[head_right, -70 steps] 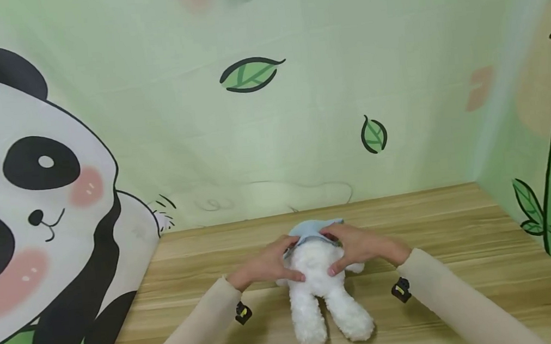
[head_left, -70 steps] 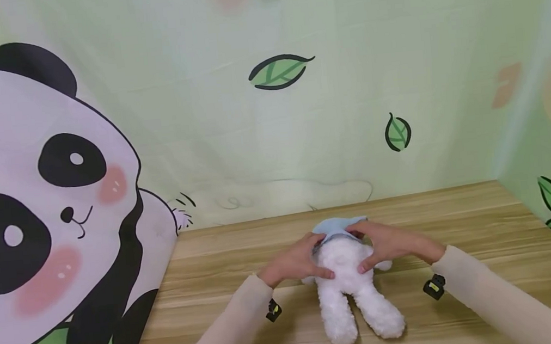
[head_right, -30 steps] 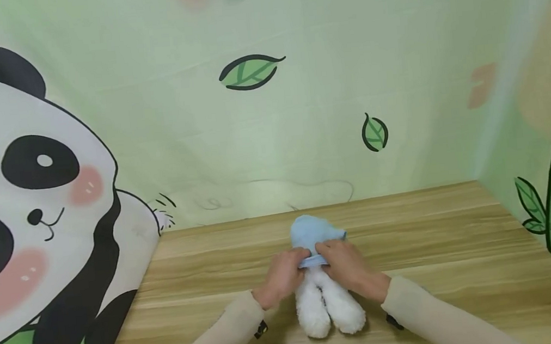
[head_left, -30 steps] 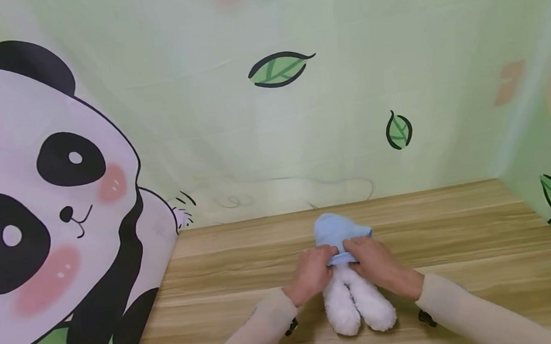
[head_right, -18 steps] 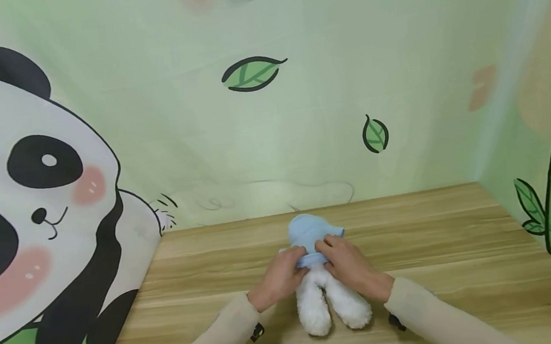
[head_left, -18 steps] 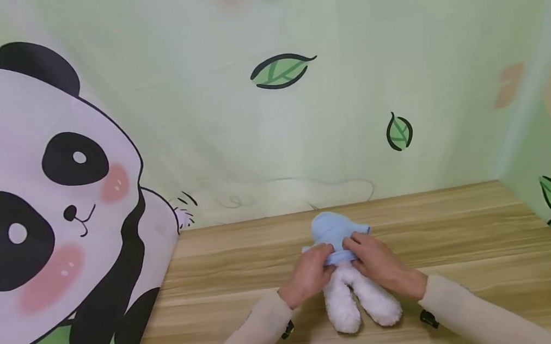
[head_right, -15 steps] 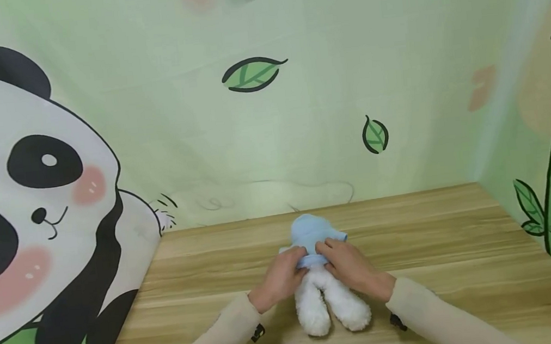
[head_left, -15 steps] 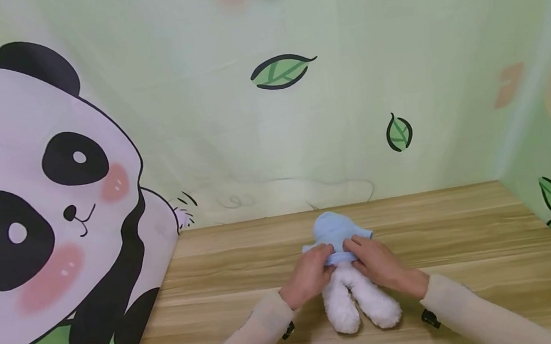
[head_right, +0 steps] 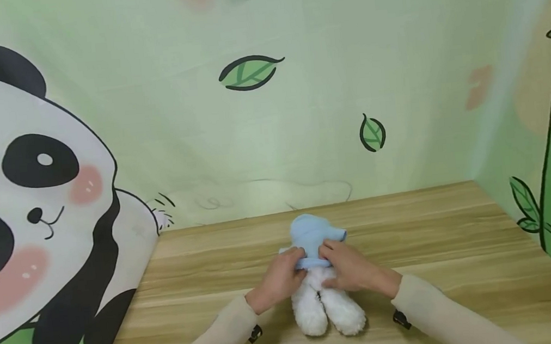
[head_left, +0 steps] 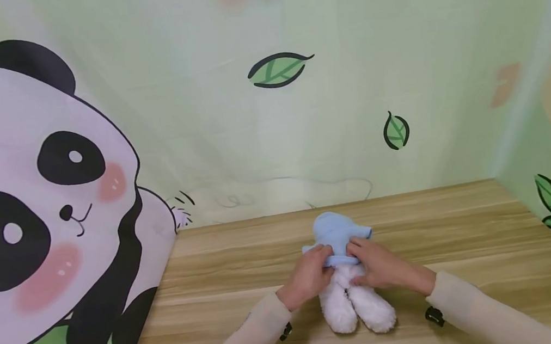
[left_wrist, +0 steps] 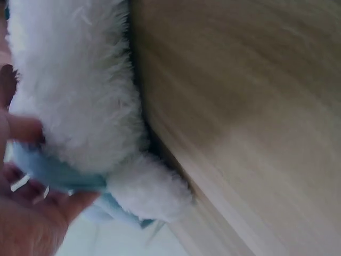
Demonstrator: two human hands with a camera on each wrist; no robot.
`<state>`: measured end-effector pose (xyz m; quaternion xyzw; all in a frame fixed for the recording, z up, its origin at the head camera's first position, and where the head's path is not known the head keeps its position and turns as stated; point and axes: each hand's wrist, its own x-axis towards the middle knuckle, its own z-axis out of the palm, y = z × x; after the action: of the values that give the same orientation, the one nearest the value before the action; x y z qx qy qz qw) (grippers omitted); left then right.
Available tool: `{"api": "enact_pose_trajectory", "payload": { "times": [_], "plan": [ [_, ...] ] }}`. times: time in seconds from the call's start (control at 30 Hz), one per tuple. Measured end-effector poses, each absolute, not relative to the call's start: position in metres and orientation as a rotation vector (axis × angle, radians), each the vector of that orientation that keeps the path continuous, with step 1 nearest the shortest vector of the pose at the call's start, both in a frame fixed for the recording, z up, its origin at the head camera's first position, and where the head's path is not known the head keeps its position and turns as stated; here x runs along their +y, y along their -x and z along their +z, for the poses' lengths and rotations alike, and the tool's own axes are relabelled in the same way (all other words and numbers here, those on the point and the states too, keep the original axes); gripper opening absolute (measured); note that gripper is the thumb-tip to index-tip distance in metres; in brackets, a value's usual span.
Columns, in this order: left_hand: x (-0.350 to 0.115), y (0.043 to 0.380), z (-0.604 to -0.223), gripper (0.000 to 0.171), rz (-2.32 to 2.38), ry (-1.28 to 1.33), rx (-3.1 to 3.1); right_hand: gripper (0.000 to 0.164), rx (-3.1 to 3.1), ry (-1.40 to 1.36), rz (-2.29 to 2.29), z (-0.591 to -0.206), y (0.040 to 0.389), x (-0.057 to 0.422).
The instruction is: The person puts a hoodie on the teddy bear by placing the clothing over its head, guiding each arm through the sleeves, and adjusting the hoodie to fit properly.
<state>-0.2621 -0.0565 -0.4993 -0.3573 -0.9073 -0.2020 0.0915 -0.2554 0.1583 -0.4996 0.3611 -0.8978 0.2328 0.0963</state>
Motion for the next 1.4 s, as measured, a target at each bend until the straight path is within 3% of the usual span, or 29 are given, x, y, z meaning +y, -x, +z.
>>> {"api": "enact_pose_trajectory", "payload": {
  "times": [0.17, 0.3, 0.77, 1.23, 1.4],
  "plan": [
    [-0.063, 0.259, -0.495, 0.029, -0.552, 1.157, -2.705, 0.041, -2.586, -1.077, 0.683, -0.503, 0.253, 0.156],
    [-0.058, 0.255, -0.498, 0.020, -0.449, 1.139, -2.636, 0.036, -2.557, -1.057, 0.643, -0.509, 0.255, 0.153],
    [-0.030, 0.256, -0.508, 0.015, -0.168, 0.747, -2.663, 0.026, -2.536, -0.765, 0.367, -0.519, 0.249, 0.132],
    [-0.044, 0.252, -0.501, 0.013, -0.350, 0.986, -2.580, 0.034, -2.506, -0.707, 0.391, -0.509, 0.238, 0.136],
    [-0.036, 0.251, -0.501, 0.012, -0.250, 0.935, -2.631, 0.031, -2.542, -0.745, 0.336, -0.517, 0.241, 0.133]
  ]
}}
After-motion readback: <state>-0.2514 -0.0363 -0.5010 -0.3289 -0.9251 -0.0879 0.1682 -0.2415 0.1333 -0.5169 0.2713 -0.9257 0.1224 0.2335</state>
